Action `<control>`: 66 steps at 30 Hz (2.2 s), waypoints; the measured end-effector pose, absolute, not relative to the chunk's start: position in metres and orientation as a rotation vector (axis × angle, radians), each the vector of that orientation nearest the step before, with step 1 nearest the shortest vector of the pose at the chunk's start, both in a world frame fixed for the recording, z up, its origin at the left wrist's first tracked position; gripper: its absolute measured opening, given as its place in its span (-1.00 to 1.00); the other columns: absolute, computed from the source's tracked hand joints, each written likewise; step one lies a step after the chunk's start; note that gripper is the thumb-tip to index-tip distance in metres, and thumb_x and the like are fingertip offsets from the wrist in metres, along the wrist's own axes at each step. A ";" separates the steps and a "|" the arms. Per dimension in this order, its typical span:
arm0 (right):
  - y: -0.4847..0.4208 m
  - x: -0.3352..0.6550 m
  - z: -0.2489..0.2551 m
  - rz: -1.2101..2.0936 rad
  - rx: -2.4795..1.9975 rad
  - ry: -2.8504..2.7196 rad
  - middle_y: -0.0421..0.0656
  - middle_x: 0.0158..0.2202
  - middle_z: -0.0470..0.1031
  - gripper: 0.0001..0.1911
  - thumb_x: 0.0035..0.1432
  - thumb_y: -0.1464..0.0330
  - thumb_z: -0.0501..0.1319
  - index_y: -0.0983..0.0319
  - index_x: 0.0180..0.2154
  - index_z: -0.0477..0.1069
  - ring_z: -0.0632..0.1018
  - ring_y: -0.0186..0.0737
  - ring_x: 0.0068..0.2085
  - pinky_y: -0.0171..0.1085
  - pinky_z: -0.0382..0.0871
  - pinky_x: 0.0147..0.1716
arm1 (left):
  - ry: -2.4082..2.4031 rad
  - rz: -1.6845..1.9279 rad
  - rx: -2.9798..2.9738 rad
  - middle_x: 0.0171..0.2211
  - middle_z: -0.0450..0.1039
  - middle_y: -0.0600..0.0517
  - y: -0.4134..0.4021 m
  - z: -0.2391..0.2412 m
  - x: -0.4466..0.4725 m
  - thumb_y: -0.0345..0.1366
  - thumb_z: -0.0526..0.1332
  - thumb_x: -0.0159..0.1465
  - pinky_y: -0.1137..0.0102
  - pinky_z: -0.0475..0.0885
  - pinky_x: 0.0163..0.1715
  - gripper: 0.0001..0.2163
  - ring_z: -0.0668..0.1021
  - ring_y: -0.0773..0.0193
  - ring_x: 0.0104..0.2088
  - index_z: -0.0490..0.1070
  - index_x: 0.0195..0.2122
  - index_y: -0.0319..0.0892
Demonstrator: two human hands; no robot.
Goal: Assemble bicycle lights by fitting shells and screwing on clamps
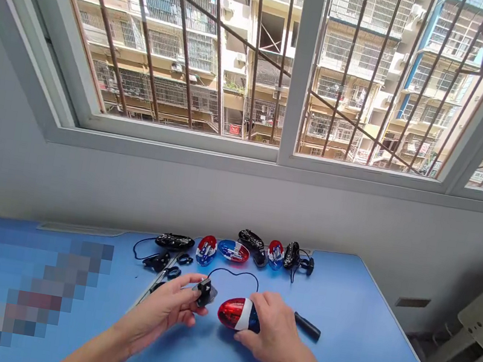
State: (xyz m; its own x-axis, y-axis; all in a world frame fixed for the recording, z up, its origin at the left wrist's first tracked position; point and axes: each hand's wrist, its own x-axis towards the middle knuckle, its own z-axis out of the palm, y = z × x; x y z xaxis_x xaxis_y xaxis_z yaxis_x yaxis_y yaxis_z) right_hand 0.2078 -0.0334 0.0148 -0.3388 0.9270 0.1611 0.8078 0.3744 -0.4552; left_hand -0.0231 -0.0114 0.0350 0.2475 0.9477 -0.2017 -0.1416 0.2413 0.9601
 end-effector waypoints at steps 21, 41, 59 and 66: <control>-0.020 0.211 0.021 1.712 -1.047 -1.069 -0.06 -0.45 0.53 -0.38 0.02 -0.16 0.16 0.30 -0.29 0.35 0.48 -0.32 -0.54 -0.34 0.39 -0.59 | 1.009 0.907 0.892 -0.39 0.53 0.00 0.009 0.011 -0.028 -0.19 0.44 -0.02 0.47 0.42 -0.55 -0.52 0.57 0.25 -0.46 0.36 -0.10 -0.21; -0.018 0.206 0.007 1.788 -1.210 -0.986 -0.06 -0.55 0.49 -0.41 0.21 -0.07 0.05 0.36 -0.29 0.42 0.42 -0.36 -0.61 -0.43 0.37 -0.71 | 0.864 0.804 0.972 -0.38 0.49 0.02 -0.002 0.028 -0.033 -0.23 0.37 0.09 0.41 0.43 -0.41 -0.72 0.56 0.21 -0.34 0.37 -0.23 -0.17; -0.018 0.206 0.001 1.740 -1.242 -1.162 -0.12 -0.54 0.51 -0.39 0.10 -0.15 0.09 0.30 -0.25 0.34 0.39 -0.41 -0.66 -0.43 0.35 -0.73 | 1.177 0.391 1.734 -0.55 0.28 0.13 -0.003 0.044 -0.051 -0.33 0.06 -0.04 0.45 0.37 -0.56 -0.74 0.43 0.22 -0.52 0.45 -0.33 -0.12; -0.022 0.202 0.005 1.692 -1.272 -1.258 -0.21 -0.59 0.38 -0.33 -0.05 -0.24 0.11 0.29 -0.42 0.35 0.41 -0.39 -0.64 -0.45 0.27 -0.79 | 1.177 0.218 1.867 -0.40 0.32 0.06 -0.003 0.035 -0.053 -0.26 0.05 0.08 0.44 0.44 -0.55 -0.72 0.42 0.28 -0.52 0.47 -0.27 -0.18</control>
State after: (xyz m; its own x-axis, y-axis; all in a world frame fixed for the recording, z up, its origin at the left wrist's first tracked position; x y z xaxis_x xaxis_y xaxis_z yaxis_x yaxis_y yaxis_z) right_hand 0.2018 -0.0216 0.0045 -0.3040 0.9009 -0.3099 0.0376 -0.3137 -0.9488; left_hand -0.0529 -0.0030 0.0349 0.5334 0.7943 -0.2908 0.6374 -0.1515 0.7555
